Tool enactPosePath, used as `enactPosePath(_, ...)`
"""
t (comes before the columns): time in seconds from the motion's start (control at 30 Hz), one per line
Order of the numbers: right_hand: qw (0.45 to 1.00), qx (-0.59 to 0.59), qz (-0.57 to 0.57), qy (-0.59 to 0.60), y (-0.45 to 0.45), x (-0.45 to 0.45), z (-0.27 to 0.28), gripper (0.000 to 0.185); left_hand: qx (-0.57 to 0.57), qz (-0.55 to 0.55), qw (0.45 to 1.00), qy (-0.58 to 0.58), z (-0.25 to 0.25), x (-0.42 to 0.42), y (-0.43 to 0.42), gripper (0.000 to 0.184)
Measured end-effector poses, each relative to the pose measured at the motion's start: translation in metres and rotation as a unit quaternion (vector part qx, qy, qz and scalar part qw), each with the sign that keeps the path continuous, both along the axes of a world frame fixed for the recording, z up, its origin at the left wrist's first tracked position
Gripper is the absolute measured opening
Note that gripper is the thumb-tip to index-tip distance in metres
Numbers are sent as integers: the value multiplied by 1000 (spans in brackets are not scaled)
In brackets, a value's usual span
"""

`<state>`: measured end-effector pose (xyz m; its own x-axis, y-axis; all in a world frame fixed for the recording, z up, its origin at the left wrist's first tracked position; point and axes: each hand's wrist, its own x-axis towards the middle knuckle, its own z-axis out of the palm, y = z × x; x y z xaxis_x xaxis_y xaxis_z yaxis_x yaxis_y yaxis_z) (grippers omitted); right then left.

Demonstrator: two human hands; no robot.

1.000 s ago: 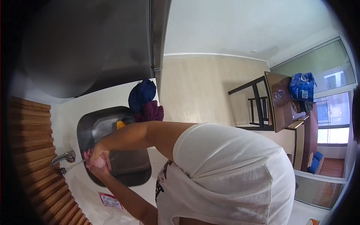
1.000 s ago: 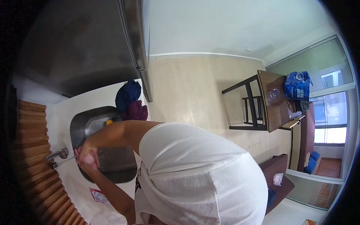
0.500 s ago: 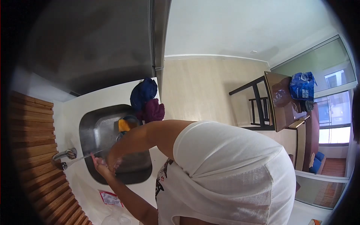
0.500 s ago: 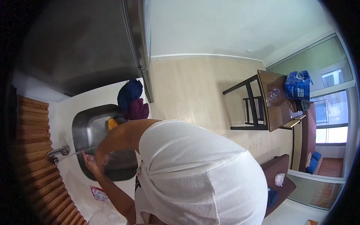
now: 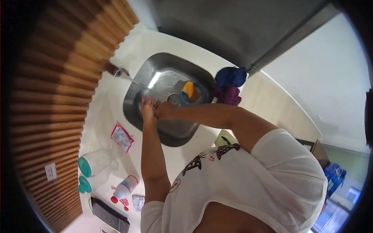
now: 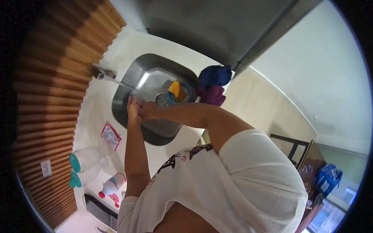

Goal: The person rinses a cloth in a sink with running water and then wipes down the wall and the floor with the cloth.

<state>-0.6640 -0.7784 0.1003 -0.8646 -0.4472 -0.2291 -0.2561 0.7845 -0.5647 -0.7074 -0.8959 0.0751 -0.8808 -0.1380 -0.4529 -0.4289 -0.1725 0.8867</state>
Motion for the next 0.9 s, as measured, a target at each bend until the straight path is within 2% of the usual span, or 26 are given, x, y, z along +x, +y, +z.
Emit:
enactPosePath(0.03,991,-90,-69,-66,8,3,6,41,2,-3,1000,23,16,-9,-4,49)
enactPosePath(0.07,981,-133,-106,-98,6,2,-7,43,9,-28,997,68,22,-18,-3,46)
enactPosePath(0.1,966,-176,-144,-127,4,0,-19,45,-11,-37,998,44,36,-34,-10,47)
enactPosePath(0.13,926,-353,-79,-112,-7,-2,-73,45,-25,-54,998,20,44,-57,-22,49)
enactPosePath(0.17,929,-367,18,-51,3,3,-62,42,-47,-57,997,18,52,-72,-28,53)
enactPosePath(0.2,916,-386,110,10,14,8,-49,40,-72,-75,994,-32,56,-93,-32,52)
enactPosePath(0.23,944,-226,218,97,31,21,10,36,-68,-73,994,-52,50,-110,-38,49)
enactPosePath(0.27,897,-313,190,247,25,30,-6,32,-28,-78,996,-38,25,-134,-56,50)
enactPosePath(0.3,882,-393,191,177,30,40,13,30,14,-83,996,-25,0,-157,-74,51)
enactPosePath(0.33,856,-469,189,106,36,50,33,32,-39,-91,995,-15,36,-141,-57,50)
enactPosePath(0.37,851,-498,153,-59,23,46,-15,33,5,-91,996,-7,36,-148,-62,52)
enactPosePath(0.4,846,-526,87,4,37,65,14,33,-53,-126,991,-9,43,-146,-60,56)
enactPosePath(0.43,900,-434,25,-34,54,77,42,27,-92,-99,991,-23,47,-145,-55,54)
enactPosePath(0.47,940,-331,-25,-79,70,89,73,23,-113,-118,986,-13,21,-163,-67,47)
enactPosePath(0.5,941,-335,-24,-42,73,91,78,20,-132,-99,986,5,42,-143,-50,42)
enactPosePath(0.57,961,-272,-16,55,82,100,97,17,-142,-127,982,6,-3,-181,-70,36)
enactPosePath(0.6,961,-266,-27,65,85,104,99,17,-167,-158,973,6,4,-174,-64,35)
enactPosePath(0.67,908,-241,-11,342,93,110,107,11,-214,-207,955,19,18,-163,-48,34)
enactPosePath(0.77,895,-275,-50,348,123,129,123,9,-235,-175,953,74,16,-134,-19,37)
enactPosePath(0.83,882,-261,-79,384,168,156,151,12,-234,-109,958,128,14,-101,0,39)
enactPosePath(0.9,879,-305,-165,326,215,186,166,16,-184,-45,966,179,8,-64,27,41)
